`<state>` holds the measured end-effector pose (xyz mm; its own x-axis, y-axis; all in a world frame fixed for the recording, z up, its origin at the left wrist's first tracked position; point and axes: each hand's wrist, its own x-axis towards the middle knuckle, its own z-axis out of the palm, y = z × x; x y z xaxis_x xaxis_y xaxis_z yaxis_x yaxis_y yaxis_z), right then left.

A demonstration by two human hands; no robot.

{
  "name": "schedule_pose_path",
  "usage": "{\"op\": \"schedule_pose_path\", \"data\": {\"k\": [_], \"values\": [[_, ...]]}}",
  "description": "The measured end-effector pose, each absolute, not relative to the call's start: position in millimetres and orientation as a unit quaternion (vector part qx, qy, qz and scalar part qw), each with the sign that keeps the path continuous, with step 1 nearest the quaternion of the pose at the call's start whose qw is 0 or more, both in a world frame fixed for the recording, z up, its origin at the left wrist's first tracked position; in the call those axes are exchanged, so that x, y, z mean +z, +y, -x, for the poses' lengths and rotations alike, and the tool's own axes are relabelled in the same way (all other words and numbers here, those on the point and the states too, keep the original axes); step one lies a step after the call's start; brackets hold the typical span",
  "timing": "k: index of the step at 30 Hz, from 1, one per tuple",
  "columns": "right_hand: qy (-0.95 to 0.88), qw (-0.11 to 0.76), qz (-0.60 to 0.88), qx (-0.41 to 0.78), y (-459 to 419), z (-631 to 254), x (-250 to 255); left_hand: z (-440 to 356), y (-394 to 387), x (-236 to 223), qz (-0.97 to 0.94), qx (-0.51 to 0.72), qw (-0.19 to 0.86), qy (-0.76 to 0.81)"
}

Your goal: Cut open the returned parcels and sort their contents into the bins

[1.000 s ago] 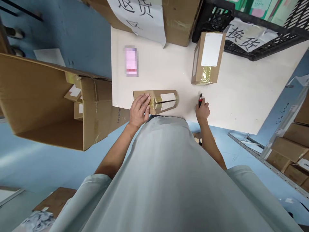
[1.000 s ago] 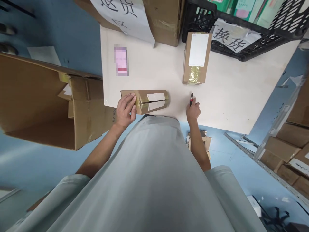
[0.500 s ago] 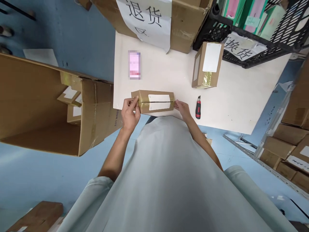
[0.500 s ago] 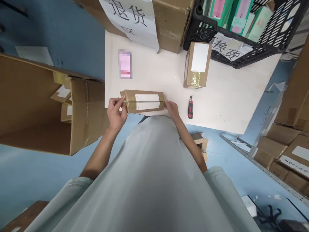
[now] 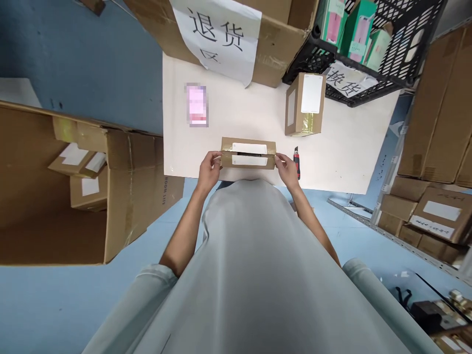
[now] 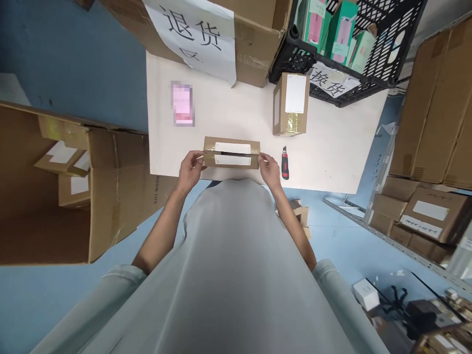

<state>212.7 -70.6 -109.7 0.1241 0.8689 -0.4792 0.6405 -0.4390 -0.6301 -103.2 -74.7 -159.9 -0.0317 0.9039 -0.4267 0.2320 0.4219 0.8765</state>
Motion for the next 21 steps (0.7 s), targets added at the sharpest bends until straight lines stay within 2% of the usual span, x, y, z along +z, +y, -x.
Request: {"op": "schedule_pose_path", "data": {"k": [5, 8, 15, 21], "values": [[-0.466, 0.195, 0.742, 0.441, -66.3, -202.7, -108.8, 110.0, -72.0, -143.4, -0.377, 0.295, 0.607, 0.634], [-0.493, 0.196, 0.731, 0.429, -63.3, -200.6, -105.6, 109.6, -70.4, -144.7, -0.418, 0.282, 0.583, 0.637], [-0.588, 0.079, 0.699, 0.399, -40.8, -203.5, -105.2, 118.0, -82.6, -154.6, -0.528, 0.249, 0.572, 0.576], [-0.597, -0.037, 0.720, 0.353, -15.1, -190.8, -112.3, 101.2, -92.6, -161.1, -0.609, 0.216, 0.438, 0.625]]}}
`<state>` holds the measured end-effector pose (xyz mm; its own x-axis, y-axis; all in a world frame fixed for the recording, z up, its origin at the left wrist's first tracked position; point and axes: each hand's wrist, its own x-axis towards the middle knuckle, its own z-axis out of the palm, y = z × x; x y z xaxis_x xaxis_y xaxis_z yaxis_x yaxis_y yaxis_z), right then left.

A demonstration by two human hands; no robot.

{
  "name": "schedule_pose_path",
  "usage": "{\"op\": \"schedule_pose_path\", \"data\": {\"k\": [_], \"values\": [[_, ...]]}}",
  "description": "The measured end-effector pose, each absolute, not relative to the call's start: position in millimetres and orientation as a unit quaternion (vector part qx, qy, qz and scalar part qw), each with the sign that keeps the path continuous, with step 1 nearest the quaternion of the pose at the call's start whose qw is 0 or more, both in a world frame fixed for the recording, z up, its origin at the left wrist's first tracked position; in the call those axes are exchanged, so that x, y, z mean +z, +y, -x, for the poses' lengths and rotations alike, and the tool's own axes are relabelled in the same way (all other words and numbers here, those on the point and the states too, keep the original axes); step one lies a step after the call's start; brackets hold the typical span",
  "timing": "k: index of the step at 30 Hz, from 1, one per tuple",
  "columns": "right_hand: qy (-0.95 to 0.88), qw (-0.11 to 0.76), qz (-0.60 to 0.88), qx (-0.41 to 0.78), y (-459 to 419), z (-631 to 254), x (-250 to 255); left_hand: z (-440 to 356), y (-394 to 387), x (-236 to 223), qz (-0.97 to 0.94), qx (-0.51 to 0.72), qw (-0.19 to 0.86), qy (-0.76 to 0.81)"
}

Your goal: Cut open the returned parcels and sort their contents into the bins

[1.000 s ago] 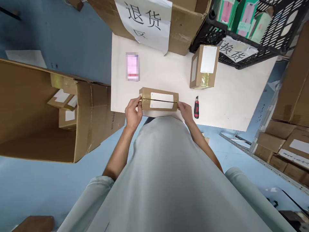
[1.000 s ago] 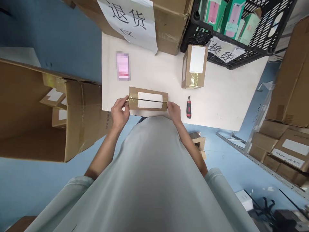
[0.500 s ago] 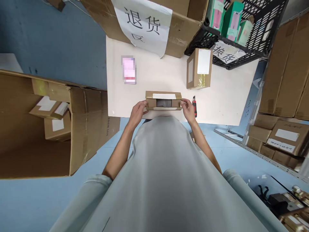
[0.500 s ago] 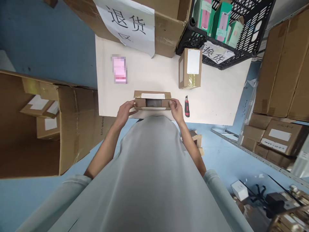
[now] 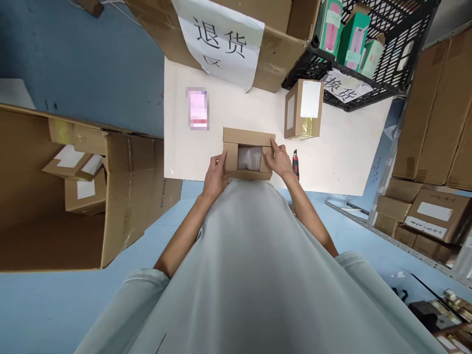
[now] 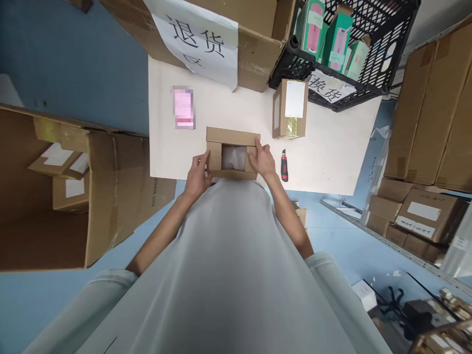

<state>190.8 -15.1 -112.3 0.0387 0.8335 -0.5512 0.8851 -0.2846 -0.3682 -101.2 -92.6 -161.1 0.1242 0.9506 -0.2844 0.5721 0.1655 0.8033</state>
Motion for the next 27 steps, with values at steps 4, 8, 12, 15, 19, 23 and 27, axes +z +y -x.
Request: {"op": "schedule_pose_path", "data": {"k": [4, 8, 12, 15, 19, 23, 27], "values": [[0.599, 0.081, -0.728, -0.323, -7.6, -173.2, -113.6, 92.9, -92.7, -165.3, -0.626, 0.213, 0.385, 0.644], [0.601, 0.080, -0.732, -0.310, -12.4, -157.9, -115.9, 90.8, -91.3, -156.9, -0.653, 0.178, 0.396, 0.621], [0.607, 0.056, -0.718, -0.338, -22.9, -168.3, -111.9, 77.7, -91.4, -146.0, -0.699, 0.177, 0.361, 0.592], [0.610, 0.018, -0.696, -0.378, -33.6, -196.4, -103.8, 67.7, -92.9, -140.9, -0.724, 0.176, 0.339, 0.574], [0.589, -0.038, -0.699, -0.404, -54.3, -236.9, -98.8, 72.3, -96.0, -131.4, -0.725, 0.194, 0.331, 0.572], [0.558, -0.062, -0.735, -0.380, -75.6, -251.4, -107.9, 92.2, -98.6, -118.5, -0.714, 0.203, 0.302, 0.598], [0.564, -0.072, -0.760, -0.316, -85.8, -243.3, -118.5, 105.3, -96.7, -119.0, -0.706, 0.164, 0.288, 0.626]]}}
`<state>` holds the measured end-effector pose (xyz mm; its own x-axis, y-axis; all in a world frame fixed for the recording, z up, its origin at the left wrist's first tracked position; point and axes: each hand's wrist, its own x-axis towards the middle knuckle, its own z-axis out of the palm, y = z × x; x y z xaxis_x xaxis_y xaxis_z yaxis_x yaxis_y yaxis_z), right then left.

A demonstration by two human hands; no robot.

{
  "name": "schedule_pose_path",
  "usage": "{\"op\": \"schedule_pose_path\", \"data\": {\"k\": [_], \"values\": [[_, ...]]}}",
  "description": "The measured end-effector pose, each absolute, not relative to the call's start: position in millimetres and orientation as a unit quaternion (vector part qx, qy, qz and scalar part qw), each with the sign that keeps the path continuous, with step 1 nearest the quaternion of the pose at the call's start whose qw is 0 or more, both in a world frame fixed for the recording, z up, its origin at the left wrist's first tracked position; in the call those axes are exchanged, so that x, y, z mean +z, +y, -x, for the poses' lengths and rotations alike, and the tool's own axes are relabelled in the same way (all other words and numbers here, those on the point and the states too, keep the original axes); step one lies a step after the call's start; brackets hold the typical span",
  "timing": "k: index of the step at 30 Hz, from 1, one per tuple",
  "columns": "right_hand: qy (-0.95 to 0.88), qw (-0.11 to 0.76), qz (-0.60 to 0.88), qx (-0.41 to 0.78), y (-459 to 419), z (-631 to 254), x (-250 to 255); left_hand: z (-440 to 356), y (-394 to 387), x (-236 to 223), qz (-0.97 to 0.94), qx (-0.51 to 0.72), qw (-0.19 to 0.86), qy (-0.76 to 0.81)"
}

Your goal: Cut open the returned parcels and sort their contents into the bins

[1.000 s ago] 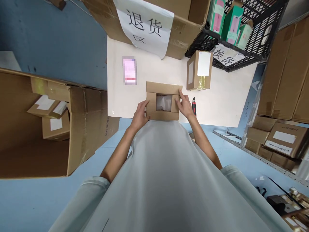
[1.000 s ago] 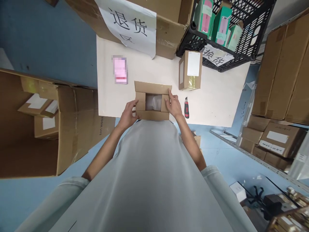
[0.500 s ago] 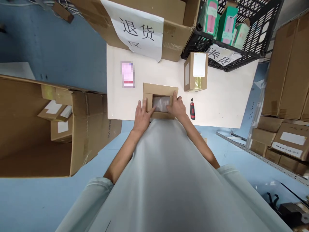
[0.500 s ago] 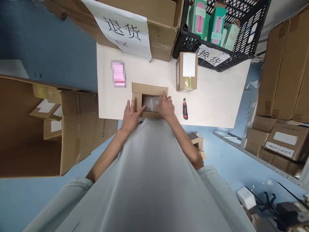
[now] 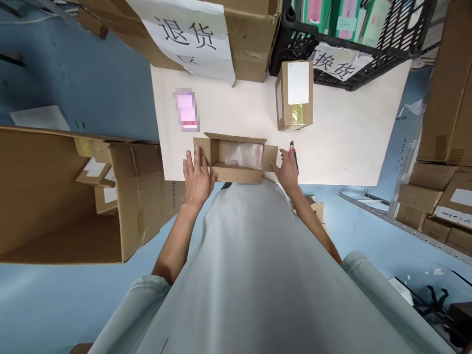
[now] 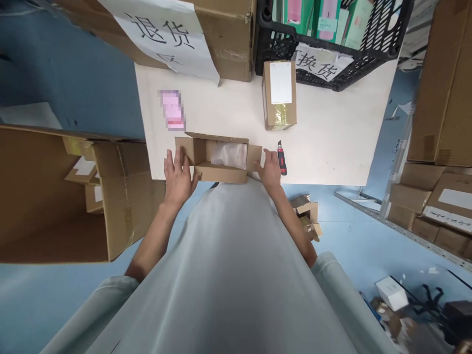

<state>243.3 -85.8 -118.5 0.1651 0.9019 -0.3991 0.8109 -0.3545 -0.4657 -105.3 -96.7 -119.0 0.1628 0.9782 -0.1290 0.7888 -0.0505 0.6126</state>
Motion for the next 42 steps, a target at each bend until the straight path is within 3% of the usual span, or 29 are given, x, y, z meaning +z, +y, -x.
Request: {"op": "schedule_pose_path", "data": {"k": [5, 9, 14, 19, 24, 42], "values": [[-0.610, 0.047, 0.720, 0.327, -83.7, -232.6, -121.3, 109.4, -84.8, -136.6, -0.699, 0.127, 0.311, 0.631], [-0.677, 0.078, 0.631, 0.371, -82.4, -232.6, -121.6, 98.6, -72.0, -137.7, -0.690, 0.150, 0.308, 0.637], [-0.735, 0.108, 0.538, 0.398, -79.3, -236.8, -130.2, 40.0, -60.4, -121.0, -0.705, 0.092, 0.309, 0.632], [-0.731, 0.124, 0.524, 0.420, -64.4, -238.8, -143.2, -33.1, -46.3, -122.3, -0.692, 0.028, 0.357, 0.627], [-0.732, 0.116, 0.520, 0.424, -54.8, -239.2, -151.8, -65.9, -32.6, -130.9, -0.668, -0.016, 0.341, 0.661], [-0.762, 0.069, 0.522, 0.378, -58.6, -239.1, -148.0, -19.2, -35.1, -114.7, -0.606, 0.028, 0.366, 0.706]]}}
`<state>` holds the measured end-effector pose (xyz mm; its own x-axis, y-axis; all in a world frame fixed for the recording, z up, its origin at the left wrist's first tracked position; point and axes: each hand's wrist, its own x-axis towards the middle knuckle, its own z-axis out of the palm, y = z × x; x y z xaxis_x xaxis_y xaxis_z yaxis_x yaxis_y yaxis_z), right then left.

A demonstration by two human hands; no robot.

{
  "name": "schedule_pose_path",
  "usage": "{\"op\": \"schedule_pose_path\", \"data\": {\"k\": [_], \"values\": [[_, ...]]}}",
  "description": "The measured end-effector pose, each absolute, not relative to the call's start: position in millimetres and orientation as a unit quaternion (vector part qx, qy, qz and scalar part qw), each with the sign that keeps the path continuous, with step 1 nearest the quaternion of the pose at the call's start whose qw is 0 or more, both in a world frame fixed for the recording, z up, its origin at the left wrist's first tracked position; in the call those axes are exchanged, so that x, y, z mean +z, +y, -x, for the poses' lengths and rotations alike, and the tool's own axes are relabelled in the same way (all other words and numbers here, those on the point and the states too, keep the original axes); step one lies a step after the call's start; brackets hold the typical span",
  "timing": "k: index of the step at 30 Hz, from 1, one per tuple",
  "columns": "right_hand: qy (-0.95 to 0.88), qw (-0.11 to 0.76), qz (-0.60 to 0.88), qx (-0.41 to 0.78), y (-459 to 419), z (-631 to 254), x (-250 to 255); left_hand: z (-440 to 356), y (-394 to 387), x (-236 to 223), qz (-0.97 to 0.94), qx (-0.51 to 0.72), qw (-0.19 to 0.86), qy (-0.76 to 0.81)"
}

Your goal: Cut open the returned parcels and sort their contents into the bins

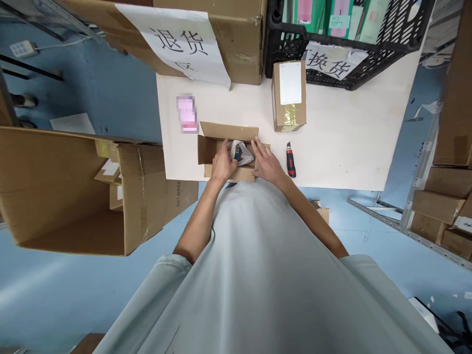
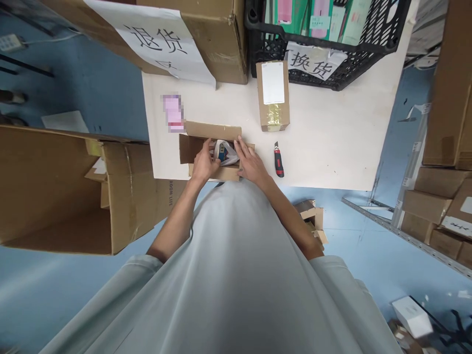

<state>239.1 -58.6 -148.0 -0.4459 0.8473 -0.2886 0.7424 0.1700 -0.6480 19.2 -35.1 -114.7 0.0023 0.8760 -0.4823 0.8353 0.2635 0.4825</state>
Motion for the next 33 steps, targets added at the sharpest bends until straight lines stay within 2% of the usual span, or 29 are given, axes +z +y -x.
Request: {"op": "schedule_pose_path", "data": {"k": [10, 18, 25, 33], "values": [[-0.770, 0.064, 0.528, 0.352, -59.3, -239.0, -149.0, -26.6, -18.8, -110.8, -0.603, -0.096, 0.295, 0.735], [-0.741, 0.081, 0.564, 0.355, -57.5, -218.3, -128.1, -7.8, -10.6, -113.2, -0.622, -0.035, 0.356, 0.696], [-0.660, -0.057, 0.653, 0.366, -42.9, -159.6, -103.7, 4.2, -10.7, -115.6, -0.645, -0.010, 0.432, 0.631], [-0.575, -0.134, 0.742, 0.319, -41.8, -123.5, -95.3, 19.5, -11.3, -111.1, -0.705, 0.008, 0.404, 0.583]]}}
